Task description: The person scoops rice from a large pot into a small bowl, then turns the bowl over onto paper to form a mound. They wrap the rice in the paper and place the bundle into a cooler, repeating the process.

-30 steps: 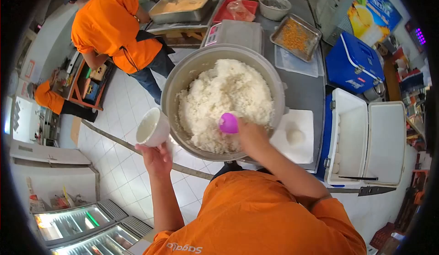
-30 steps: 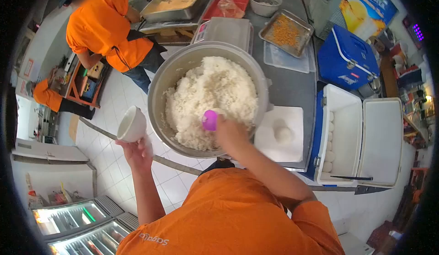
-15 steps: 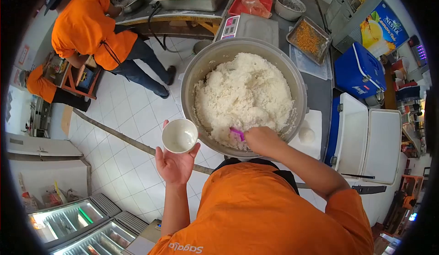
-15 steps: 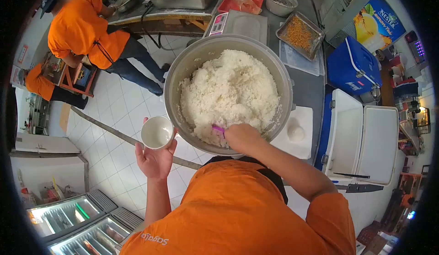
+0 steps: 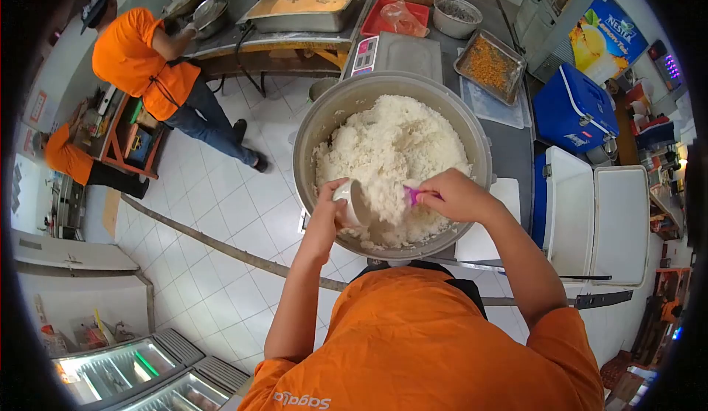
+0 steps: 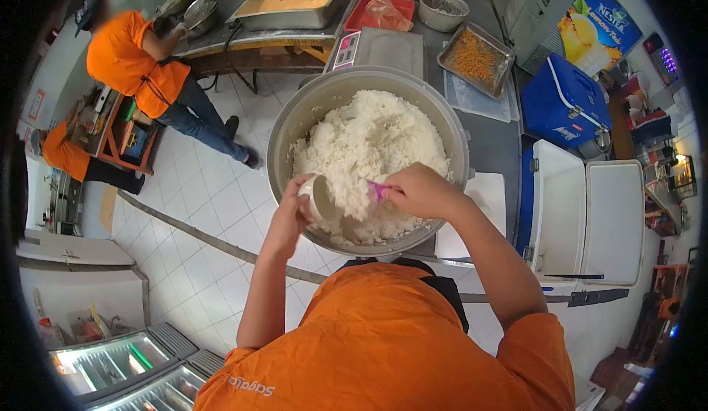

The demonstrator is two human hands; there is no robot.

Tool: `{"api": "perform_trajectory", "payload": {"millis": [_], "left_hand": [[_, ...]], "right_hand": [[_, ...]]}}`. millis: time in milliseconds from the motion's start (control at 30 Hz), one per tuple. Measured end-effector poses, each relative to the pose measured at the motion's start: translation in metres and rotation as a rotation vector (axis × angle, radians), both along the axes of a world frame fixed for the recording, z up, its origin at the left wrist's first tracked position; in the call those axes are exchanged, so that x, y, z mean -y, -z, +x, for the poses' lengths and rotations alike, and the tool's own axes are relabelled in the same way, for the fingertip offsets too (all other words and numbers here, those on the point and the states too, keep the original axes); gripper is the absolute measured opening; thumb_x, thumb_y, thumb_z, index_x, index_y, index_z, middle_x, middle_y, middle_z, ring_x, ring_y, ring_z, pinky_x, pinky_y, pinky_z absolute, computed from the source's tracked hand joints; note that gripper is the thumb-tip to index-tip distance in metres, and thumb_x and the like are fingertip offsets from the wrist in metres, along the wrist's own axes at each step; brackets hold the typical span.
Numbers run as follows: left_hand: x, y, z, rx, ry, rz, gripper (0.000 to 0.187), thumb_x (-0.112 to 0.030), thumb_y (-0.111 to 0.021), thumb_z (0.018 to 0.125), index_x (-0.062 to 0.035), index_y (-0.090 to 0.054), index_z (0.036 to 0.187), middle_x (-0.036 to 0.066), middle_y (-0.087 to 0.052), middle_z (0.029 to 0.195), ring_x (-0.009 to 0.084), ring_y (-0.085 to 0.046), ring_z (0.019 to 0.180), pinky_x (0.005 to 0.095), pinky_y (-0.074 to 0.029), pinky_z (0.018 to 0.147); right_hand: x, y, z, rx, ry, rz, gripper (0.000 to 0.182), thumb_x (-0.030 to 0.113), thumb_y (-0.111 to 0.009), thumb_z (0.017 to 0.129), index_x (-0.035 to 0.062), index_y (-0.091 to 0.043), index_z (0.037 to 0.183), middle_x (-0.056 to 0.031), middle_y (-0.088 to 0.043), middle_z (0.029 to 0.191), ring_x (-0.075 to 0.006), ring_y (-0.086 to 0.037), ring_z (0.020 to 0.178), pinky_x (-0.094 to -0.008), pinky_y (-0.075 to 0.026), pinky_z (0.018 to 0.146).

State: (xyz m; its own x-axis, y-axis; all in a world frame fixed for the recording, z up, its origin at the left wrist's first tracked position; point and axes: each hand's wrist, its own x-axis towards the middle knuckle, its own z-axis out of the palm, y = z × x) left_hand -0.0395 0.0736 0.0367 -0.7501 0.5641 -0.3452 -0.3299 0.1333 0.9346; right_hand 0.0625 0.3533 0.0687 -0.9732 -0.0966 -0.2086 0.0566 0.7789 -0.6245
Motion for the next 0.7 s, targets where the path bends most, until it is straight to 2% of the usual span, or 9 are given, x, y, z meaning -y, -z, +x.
{"api": "perform_trajectory", "payload": {"millis": [33,67,100,167,233,300,533,600,700], "left_hand": [[-0.012,-0.001,0.002,0.361,-0.06,0.187,0.05,-0.023,-0.044,0.1,-0.0077,-0.048,0.147,0.015,-0.052,0.149,0.0294,-0.05,0.138,0.0444,-0.042,0.114],[-0.023,0.002,0.006,0.444,-0.113,0.324,0.053,-0.032,-0.043,0.1,-0.0062,-0.05,0.146,0.018,-0.053,0.149,0.034,-0.055,0.132,0.0499,-0.05,0.106],[-0.026,0.017,0.004,0.437,-0.102,0.321,0.053,-0.032,-0.043,0.1,-0.0062,-0.05,0.146,0.018,-0.053,0.149,0.034,-0.055,0.132,0.0499,-0.05,0.106],[-0.032,0.05,-0.002,0.694,0.094,0.736,0.06,-0.038,-0.044,0.099,-0.0028,-0.048,0.147,0.019,-0.055,0.147,0.0373,-0.059,0.127,0.0514,-0.053,0.101],[-0.042,0.036,0.005,0.705,-0.006,0.769,0.062,-0.038,-0.044,0.098,-0.0004,-0.047,0.148,0.021,-0.056,0.146,0.0404,-0.06,0.126,0.0513,-0.053,0.098],[-0.042,0.034,0.005,0.689,-0.022,0.805,0.061,-0.04,-0.044,0.099,-0.0028,-0.049,0.147,0.02,-0.06,0.142,0.0351,-0.064,0.118,0.0485,-0.055,0.096],[-0.034,0.035,0.002,0.654,-0.135,0.861,0.061,-0.036,-0.043,0.097,-0.0047,-0.048,0.149,0.019,-0.054,0.151,0.0406,-0.057,0.13,0.051,-0.052,0.1],[-0.019,0.029,0.0,0.511,-0.299,0.818,0.06,-0.039,-0.041,0.1,-0.0053,-0.049,0.149,0.018,-0.054,0.151,0.0413,-0.058,0.131,0.05,-0.053,0.098],[0.01,0.027,-0.012,0.398,-0.302,0.827,0.059,-0.043,-0.037,0.104,-0.0053,-0.05,0.147,0.018,-0.059,0.145,0.0408,-0.064,0.123,0.0458,-0.059,0.089]], "right_hand": [[0.007,-0.012,0.003,-0.009,0.01,0.0,0.022,0.024,-0.065,0.093,0.0034,-0.075,0.09,-0.0171,-0.069,0.081,-0.0359,-0.07,0.081,-0.0477,-0.053,0.072],[0.018,-0.023,0.006,-0.184,0.057,0.15,0.021,0.024,-0.066,0.094,0.0047,-0.075,0.094,-0.0139,-0.069,0.081,-0.0328,-0.07,0.081,-0.0456,-0.055,0.071],[0.029,-0.028,0.01,-0.356,0.106,0.3,0.02,0.024,-0.067,0.094,0.006,-0.075,0.098,-0.0107,-0.069,0.082,-0.0297,-0.071,0.08,-0.0435,-0.056,0.07],[0.049,-0.029,0.017,-0.488,0.152,0.383,0.019,0.023,-0.069,0.093,0.0067,-0.075,0.102,-0.0083,-0.068,0.083,-0.0277,-0.071,0.079,-0.0416,-0.057,0.068],[0.05,-0.032,0.02,-0.614,0.187,0.472,0.02,0.021,-0.07,0.092,0.0073,-0.075,0.105,-0.0058,-0.068,0.083,-0.0257,-0.07,0.077,-0.0397,-0.057,0.067],[0.047,-0.037,0.022,-0.786,0.286,0.432,0.019,0.017,-0.072,0.09,0.0063,-0.075,0.106,-0.0055,-0.065,0.078,-0.0246,-0.069,0.074,-0.0374,-0.057,0.065],[0.023,-0.03,0.021,-0.663,0.477,0.294,0.02,0.019,-0.071,0.091,0.0093,-0.076,0.107,-0.009,-0.069,0.079,-0.0284,-0.072,0.073,-0.0408,-0.056,0.062],[0.022,-0.007,0.021,-0.429,0.323,0.37,0.02,0.018,-0.064,0.093,0.0104,-0.077,0.107,-0.0107,-0.073,0.082,-0.0317,-0.074,0.073,-0.0451,-0.057,0.063],[0.051,0.045,0.008,-0.21,0.131,0.437,0.023,0.015,-0.061,0.092,0.0098,-0.077,0.107,-0.0117,-0.075,0.083,-0.0348,-0.074,0.072,-0.0491,-0.059,0.065]]}}
